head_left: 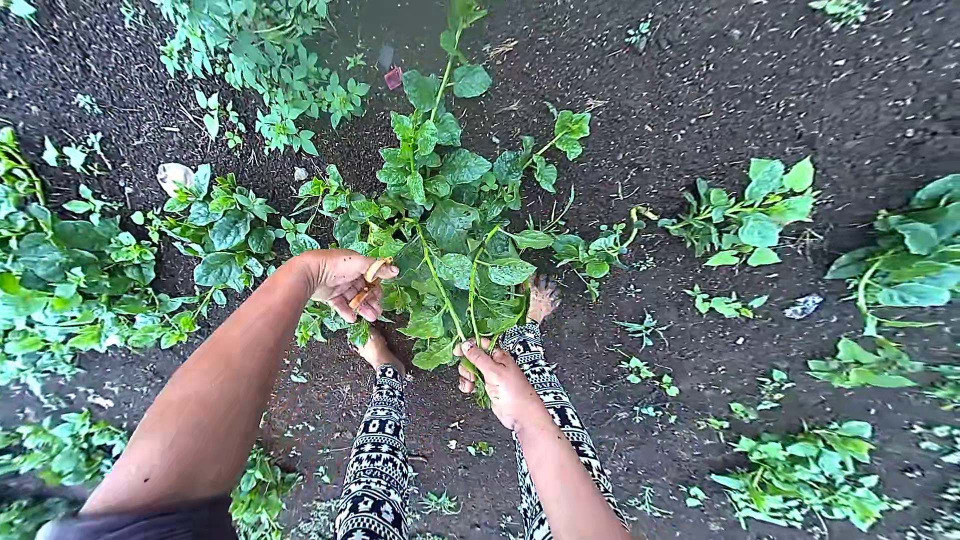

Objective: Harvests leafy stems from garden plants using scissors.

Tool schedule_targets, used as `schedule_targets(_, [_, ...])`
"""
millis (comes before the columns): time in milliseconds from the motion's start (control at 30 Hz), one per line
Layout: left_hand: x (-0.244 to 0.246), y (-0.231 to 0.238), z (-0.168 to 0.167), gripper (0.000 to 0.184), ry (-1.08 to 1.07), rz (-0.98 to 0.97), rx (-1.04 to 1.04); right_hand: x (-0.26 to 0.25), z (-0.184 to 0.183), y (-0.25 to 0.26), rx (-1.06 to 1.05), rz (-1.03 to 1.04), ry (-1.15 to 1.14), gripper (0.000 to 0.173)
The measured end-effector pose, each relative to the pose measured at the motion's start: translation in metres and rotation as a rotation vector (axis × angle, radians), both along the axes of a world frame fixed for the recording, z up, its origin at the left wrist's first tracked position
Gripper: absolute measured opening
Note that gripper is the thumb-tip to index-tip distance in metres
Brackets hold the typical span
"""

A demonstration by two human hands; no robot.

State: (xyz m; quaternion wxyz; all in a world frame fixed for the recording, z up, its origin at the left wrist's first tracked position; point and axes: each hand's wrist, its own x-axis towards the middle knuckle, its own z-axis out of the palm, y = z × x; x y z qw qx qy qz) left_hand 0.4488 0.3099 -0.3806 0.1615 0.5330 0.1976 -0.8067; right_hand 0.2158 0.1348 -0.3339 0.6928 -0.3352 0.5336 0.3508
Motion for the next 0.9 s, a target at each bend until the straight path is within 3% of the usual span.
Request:
schedule_targets(200, [-0.007,-0.003,-0.025,0.054,0.038,0.181,0.016,-0.010,0.000,-0.002,0.040,-0.017,-0.089,0.021])
schedule_targets(533, [-0.017,-0.002,-0.031,0.025,-0.039,0.207,-0.013,-0.009,0.003,-0.003,0.092,-0.020,-0.108,0.018])
schedule_targets(667, [-0.011,0.012,-0.007,0.027,-0.177,0.320,-0.043,-0.013,0.007,-0.001,0.250,-0.103,-0.159,0.018])
schedule_targets(767, [0.004,0.019,0.019,0.022,-0.377,0.451,-0.107,-0.016,0.023,0.014,0.563,-0.316,-0.128,0.019])
schedule_targets(900, [0.031,-0.020,0.037,0.013,-0.622,0.251,-0.148,-0.035,0.037,0.037,0.851,-0.289,-0.214,0.023])
